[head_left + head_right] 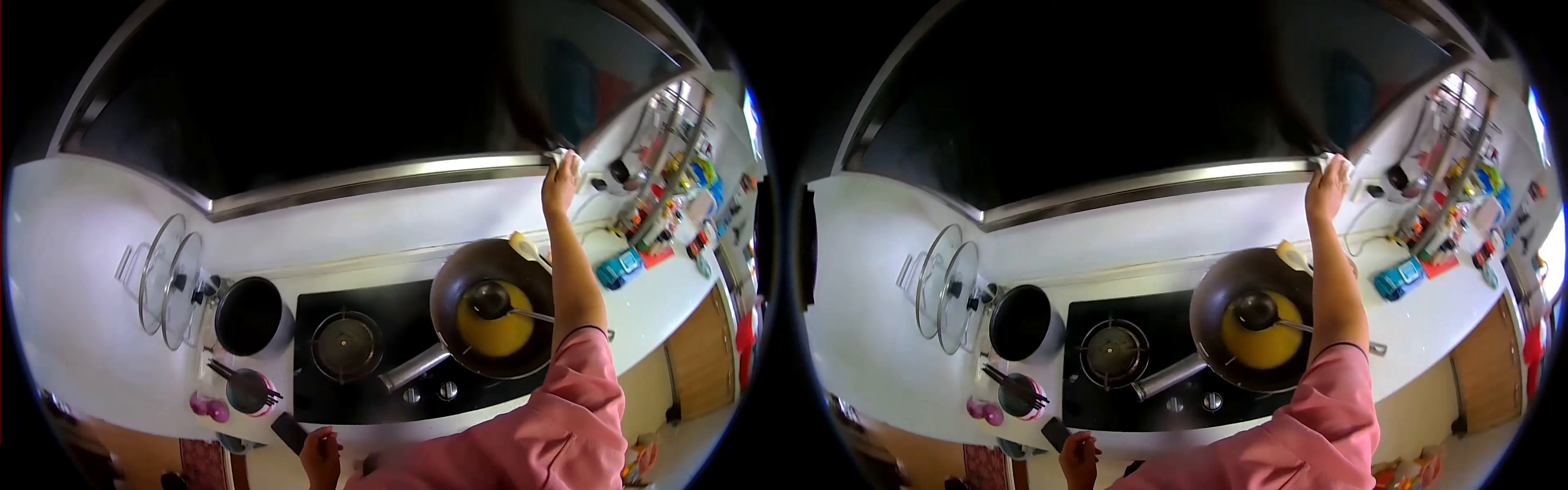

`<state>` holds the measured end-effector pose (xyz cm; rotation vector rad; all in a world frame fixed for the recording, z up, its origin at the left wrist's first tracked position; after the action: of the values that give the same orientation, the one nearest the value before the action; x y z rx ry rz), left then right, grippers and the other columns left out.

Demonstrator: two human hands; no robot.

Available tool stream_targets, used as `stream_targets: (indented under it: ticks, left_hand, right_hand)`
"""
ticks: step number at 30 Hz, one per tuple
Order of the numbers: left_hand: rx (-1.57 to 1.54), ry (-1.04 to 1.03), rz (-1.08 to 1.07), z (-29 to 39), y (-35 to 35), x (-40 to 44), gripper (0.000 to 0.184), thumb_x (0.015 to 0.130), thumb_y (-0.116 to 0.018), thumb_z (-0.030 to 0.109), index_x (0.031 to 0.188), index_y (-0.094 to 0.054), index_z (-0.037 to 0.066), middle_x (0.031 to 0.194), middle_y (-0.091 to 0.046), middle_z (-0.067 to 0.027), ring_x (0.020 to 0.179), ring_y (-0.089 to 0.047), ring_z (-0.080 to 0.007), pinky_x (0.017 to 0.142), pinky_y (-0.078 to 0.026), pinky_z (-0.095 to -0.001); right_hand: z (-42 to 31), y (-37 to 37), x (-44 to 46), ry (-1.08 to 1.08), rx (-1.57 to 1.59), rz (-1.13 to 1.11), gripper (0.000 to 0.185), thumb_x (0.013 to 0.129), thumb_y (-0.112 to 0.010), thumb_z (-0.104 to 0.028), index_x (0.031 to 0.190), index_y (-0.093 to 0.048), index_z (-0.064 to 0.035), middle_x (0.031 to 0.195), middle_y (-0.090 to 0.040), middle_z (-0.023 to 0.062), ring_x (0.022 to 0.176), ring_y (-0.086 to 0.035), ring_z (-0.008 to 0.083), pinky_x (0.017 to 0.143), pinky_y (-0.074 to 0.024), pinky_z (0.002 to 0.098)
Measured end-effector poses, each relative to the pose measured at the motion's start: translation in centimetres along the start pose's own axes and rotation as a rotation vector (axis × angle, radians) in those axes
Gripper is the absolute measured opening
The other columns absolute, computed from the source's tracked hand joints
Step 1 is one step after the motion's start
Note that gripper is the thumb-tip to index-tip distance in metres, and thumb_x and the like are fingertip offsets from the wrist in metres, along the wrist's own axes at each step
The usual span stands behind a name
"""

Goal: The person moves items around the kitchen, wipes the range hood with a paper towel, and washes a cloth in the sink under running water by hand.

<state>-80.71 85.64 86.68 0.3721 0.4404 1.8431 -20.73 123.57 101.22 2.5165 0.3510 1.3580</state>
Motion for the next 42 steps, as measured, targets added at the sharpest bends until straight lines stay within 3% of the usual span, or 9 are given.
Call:
stream_targets:
  ticks: [3, 7, 15, 19, 24, 29, 33, 37, 42]
  left_hand:
    - [-0.102, 0.182, 0.001, 0.3, -1.2, 0.6, 0.014, 0.088, -0.058, 0.0, 0.101, -0.06, -0.002, 0.078, -0.064, -0.0085, 0.064, -0.064, -0.0138, 0.059, -0.052, -0.0251]
    - [-0.157, 0.236, -0.03, -1.3, -2.6, 1.5, 0.013, 0.088, -0.059, 0.001, 0.1, -0.063, -0.002, 0.083, -0.067, -0.01, 0.067, -0.066, -0.0144, 0.063, -0.053, -0.0261]
    - [-0.214, 0.226, -0.156, -2.3, -4.5, 3.1, 0.013, 0.091, -0.058, 0.006, 0.101, -0.064, 0.001, 0.086, -0.069, -0.0084, 0.072, -0.065, -0.0122, 0.062, -0.052, -0.0244]
    - [-0.187, 0.228, -0.152, -3.3, -3.4, 3.7, 0.013, 0.091, -0.058, 0.005, 0.101, -0.064, 0.0, 0.085, -0.069, -0.0085, 0.073, -0.066, -0.0127, 0.064, -0.052, -0.0245]
    - [-0.23, 0.254, -0.092, -5.9, -1.6, 3.5, 0.012, 0.091, -0.058, 0.005, 0.1, -0.064, 0.0, 0.085, -0.069, -0.008, 0.072, -0.066, -0.0128, 0.061, -0.051, -0.0244]
    - [-0.252, 0.239, -0.041, -4.8, -0.8, 4.2, 0.013, 0.089, -0.057, 0.0, 0.098, -0.065, -0.001, 0.084, -0.069, -0.0106, 0.072, -0.067, -0.014, 0.065, -0.054, -0.025]
    - [-0.252, 0.166, -0.019, -2.0, -1.2, 5.2, 0.011, 0.088, -0.058, 0.0, 0.097, -0.065, -0.001, 0.085, -0.069, -0.0109, 0.072, -0.067, -0.0137, 0.066, -0.054, -0.025]
    - [-0.174, 0.211, -0.08, -2.7, -2.0, 4.6, 0.011, 0.088, -0.059, 0.001, 0.096, -0.066, 0.0, 0.084, -0.069, -0.0112, 0.071, -0.068, -0.0154, 0.066, -0.054, -0.0253]
    - [-0.106, 0.161, -0.145, -3.6, -3.5, 4.2, 0.012, 0.088, -0.06, 0.004, 0.098, -0.065, 0.0, 0.083, -0.07, -0.0109, 0.071, -0.069, -0.0164, 0.067, -0.053, -0.0262]
  right_hand:
    - [0.0, -2.0, 0.0, 0.114, -0.207, -0.059, 0.05, 0.099, -0.039, -0.037, 0.132, -0.049, -0.0001, 0.144, -0.041, 0.019, 0.141, -0.026, 0.0314, 0.116, -0.0126, 0.0486]
    - [-1.5, -1.4, 1.4, 0.176, -0.295, -0.163, 0.047, 0.099, -0.038, -0.033, 0.124, -0.056, 0.0025, 0.137, -0.048, 0.0226, 0.135, -0.035, 0.0356, 0.116, -0.0126, 0.0486]
    - [-14.3, -2.7, -6.5, 0.444, -0.061, -0.21, 0.033, 0.094, -0.053, -0.021, 0.11, -0.061, 0.0062, 0.115, -0.061, 0.0245, 0.116, -0.05, 0.0434, 0.109, -0.0301, 0.0501]
    - [-24.8, -3.6, -12.7, 0.638, 0.156, -0.118, 0.029, 0.086, -0.064, -0.017, 0.106, -0.065, 0.0038, 0.107, -0.066, 0.021, 0.103, -0.059, 0.0399, 0.1, -0.0408, 0.0477]
    - [-34.9, -5.6, -18.4, 0.678, 0.262, -0.213, 0.036, 0.083, -0.062, -0.021, 0.113, -0.065, -0.0007, 0.111, -0.065, 0.0165, 0.106, -0.06, 0.0336, 0.105, -0.0372, 0.0479]
    - [-42.8, -6.2, -22.3, 0.882, 0.45, -0.337, 0.043, 0.08, -0.064, -0.018, 0.119, -0.06, -0.0024, 0.118, -0.063, 0.0098, 0.108, -0.059, 0.0268, 0.098, -0.0425, 0.041]
    - [-39.1, -6.8, -20.2, 1.008, 0.38, -0.385, 0.04, 0.082, -0.055, -0.013, 0.12, -0.06, -0.0029, 0.119, -0.063, 0.0106, 0.109, -0.06, 0.0262, 0.1, -0.0417, 0.0397]
    - [-28.1, -2.5, -12.9, 0.893, 0.348, -0.302, 0.041, 0.071, -0.06, -0.004, 0.111, -0.062, -0.0015, 0.1, -0.065, 0.013, 0.09, -0.062, 0.0306, 0.084, -0.0502, 0.0405]
    - [-1.5, -2.1, -1.3, 0.655, -0.21, -0.214, 0.034, 0.09, -0.054, -0.013, 0.122, -0.059, -0.0064, 0.129, -0.056, 0.0167, 0.124, -0.047, 0.0384, 0.109, -0.0311, 0.0492]
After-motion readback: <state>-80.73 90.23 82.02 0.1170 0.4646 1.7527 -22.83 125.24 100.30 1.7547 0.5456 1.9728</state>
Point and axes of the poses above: each hand's wrist, its own x-axis towards the middle knuckle, its own y-axis out of the back of the hand, z = x × y, the point moved 5 cm from there along x, towards the middle knuckle
